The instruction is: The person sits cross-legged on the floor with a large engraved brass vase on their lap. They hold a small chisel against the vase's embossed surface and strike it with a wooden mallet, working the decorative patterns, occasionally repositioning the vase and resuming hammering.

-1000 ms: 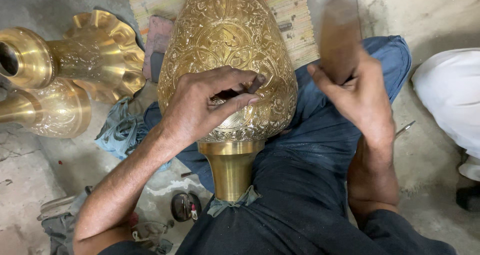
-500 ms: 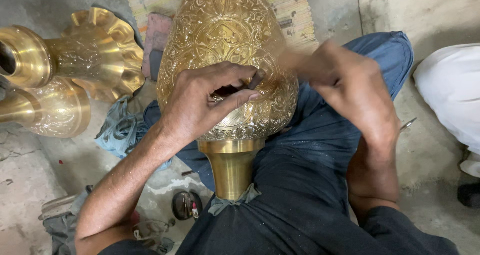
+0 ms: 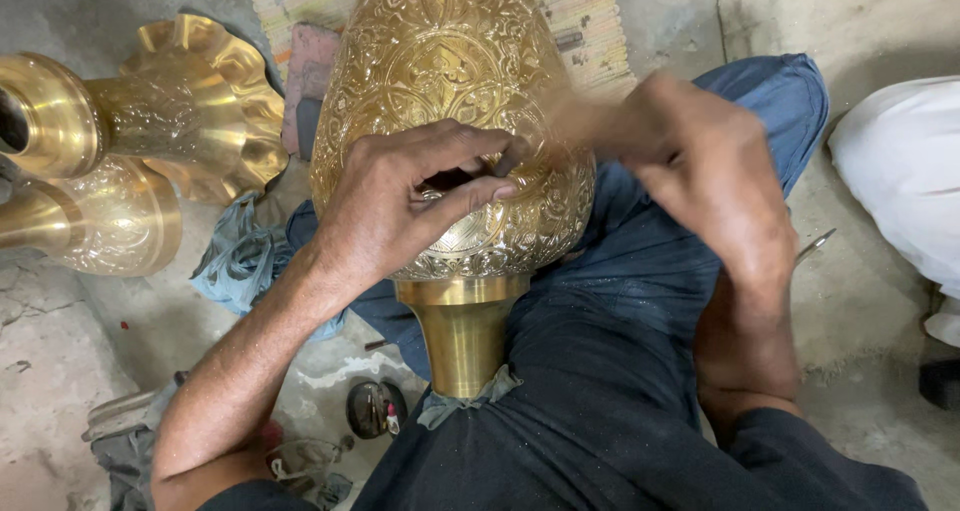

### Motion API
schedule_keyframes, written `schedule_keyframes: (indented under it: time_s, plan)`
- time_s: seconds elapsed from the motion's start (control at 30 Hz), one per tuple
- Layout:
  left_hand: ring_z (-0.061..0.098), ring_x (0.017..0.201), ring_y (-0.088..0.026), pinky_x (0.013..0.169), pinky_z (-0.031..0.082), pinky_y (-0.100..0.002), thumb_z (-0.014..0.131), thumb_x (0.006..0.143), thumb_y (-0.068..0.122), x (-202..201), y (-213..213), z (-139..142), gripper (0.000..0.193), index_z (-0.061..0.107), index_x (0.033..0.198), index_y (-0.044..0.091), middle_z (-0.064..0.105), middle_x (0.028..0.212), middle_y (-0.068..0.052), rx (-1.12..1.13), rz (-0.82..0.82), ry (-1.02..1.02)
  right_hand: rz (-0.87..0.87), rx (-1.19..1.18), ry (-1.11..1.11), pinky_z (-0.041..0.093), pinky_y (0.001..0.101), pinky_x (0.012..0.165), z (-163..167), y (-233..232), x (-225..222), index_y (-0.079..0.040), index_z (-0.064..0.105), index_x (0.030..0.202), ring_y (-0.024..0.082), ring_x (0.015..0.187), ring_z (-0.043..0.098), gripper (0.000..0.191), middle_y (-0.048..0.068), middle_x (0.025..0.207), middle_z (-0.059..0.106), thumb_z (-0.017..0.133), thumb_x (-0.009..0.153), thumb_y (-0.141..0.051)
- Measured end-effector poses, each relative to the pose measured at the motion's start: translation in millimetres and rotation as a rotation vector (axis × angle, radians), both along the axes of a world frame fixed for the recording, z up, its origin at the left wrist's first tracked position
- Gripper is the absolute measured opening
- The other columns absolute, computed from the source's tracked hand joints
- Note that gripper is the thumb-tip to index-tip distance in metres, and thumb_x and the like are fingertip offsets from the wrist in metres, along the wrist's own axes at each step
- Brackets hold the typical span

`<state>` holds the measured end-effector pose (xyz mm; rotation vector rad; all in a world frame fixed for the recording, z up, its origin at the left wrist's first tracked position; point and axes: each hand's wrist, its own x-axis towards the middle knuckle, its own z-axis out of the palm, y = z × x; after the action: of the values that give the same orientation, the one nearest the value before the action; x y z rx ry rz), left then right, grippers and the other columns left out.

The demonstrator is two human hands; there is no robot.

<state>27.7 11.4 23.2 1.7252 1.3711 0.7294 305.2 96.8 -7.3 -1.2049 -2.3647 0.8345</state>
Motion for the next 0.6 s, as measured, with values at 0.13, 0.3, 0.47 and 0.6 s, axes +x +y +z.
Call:
schedule_keyframes:
  time_s: [0.13, 0.3, 0.47, 0.6]
  plan:
    - [0.079, 0.094, -0.02, 0.079, 0.068, -0.031, 0.077, 0.097, 0.021, 0.6, -0.2, -2.5, 0.031, 0.072, 0.124, 0.006, 0.077, 0.113, -0.012, 0.031, 0.004, 0.039, -0.007, 0.055, 0.106, 0.055, 0.0387, 0.077, -3.5, -1.7, 8.0, 0.004, 0.063, 0.112, 0.029, 0.095, 0.069, 0.034, 0.018, 0.102, 0.069, 0.075, 0.081, 0.008]
    - [0.079, 0.098, -0.02, 0.081, 0.068, -0.031, 0.074, 0.099, 0.021, 0.8, -1.2, -2.6, 0.031, 0.072, 0.126, 0.007, 0.077, 0.115, -0.011, 0.035, 0.008, 0.027, -0.077, -0.008, 0.157, 0.055, 0.0319, 0.076, -19.4, -2.4, 7.4, 0.001, 0.063, 0.107, 0.018, 0.084, 0.07, 0.019, 0.009, 0.091, 0.069, 0.081, 0.101, -0.002]
    - [0.078, 0.099, -0.021, 0.085, 0.067, -0.034, 0.076, 0.098, 0.023, 1.0, -0.9, 0.6, 0.031, 0.072, 0.124, 0.007, 0.077, 0.114, -0.012, 0.032, -0.003, 0.073, -0.066, -0.112, 0.199, 0.052, 0.0344, 0.073, -16.1, -2.1, 4.8, -0.001, 0.06, 0.107, 0.018, 0.08, 0.065, 0.025, 0.007, 0.088, 0.068, 0.081, 0.095, -0.006]
    - [0.078, 0.096, -0.021, 0.083, 0.067, -0.034, 0.075, 0.097, 0.023, 0.3, -1.6, 4.3, 0.037, 0.07, 0.129, 0.006, 0.077, 0.112, -0.012, -0.004, -0.003, 0.061, -0.063, -0.042, 0.171, 0.05, 0.0364, 0.069, -5.1, -1.8, 0.7, -0.001, 0.059, 0.102, 0.024, 0.074, 0.064, 0.024, 0.011, 0.084, 0.066, 0.082, 0.092, -0.005]
